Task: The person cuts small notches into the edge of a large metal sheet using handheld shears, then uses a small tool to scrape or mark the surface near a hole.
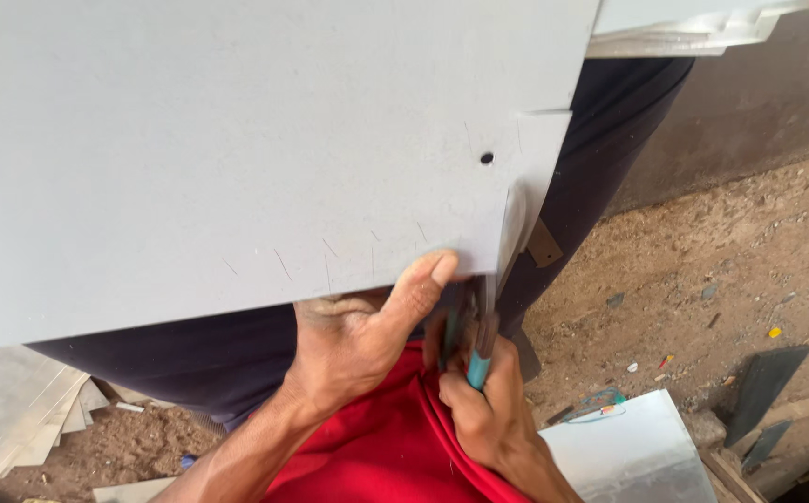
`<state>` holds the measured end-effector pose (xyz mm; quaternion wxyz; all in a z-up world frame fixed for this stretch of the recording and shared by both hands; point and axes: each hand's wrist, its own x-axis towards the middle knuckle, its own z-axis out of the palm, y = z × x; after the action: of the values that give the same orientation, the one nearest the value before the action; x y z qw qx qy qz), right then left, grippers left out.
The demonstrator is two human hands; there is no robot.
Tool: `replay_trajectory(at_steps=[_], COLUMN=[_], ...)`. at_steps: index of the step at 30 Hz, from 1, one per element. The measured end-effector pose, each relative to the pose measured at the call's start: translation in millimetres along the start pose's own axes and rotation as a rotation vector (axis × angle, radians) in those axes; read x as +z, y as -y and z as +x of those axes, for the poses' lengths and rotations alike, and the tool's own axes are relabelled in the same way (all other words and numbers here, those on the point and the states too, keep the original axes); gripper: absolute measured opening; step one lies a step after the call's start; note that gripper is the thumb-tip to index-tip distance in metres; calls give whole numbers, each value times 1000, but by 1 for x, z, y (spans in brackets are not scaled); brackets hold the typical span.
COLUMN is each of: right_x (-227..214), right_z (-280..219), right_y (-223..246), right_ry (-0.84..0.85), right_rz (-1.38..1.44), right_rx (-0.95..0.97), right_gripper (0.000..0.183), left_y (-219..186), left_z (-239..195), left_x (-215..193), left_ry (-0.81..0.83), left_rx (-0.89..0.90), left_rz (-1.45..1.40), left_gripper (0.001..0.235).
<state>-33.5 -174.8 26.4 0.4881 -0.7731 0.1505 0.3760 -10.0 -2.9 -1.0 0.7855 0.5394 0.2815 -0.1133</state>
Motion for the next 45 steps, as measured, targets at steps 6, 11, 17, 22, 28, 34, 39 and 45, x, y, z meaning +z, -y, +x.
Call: replay_trajectory(at_steps=[6,11,17,22,28,34,39,45], right_x=[3,0,-5,-69,-36,-38,-47,-42], right_z=[20,9,4,-11,-25,-21,-18,-23], right_y=[1,7,-39,-46,-116,-132,-136,-108], right_ry=[-108,-7,-137,-292,-197,-232,-184,-203], right_rz=[-211,-67,-380,-578,-321,-278,-141,100], right_rx=[-406,-87,-402,13,80,133,54,21], right_gripper=[20,26,24,16,19,21,22,28], left_y=[1,10,13,34,54,47,49,2], left_z=[7,-15,-28,15,66,73,62,-19], left_x=[-3,-3,-28,-29,47,66,16,-58], left_ry=[29,38,130,485,338,328,394,199], left_rx=[-26,-44,-67,-96,336,488,521,308], left_rz=[-116,-52,171,-93,881,1403,1328,142], left_gripper=[13,20,35,59,44,40,37,31])
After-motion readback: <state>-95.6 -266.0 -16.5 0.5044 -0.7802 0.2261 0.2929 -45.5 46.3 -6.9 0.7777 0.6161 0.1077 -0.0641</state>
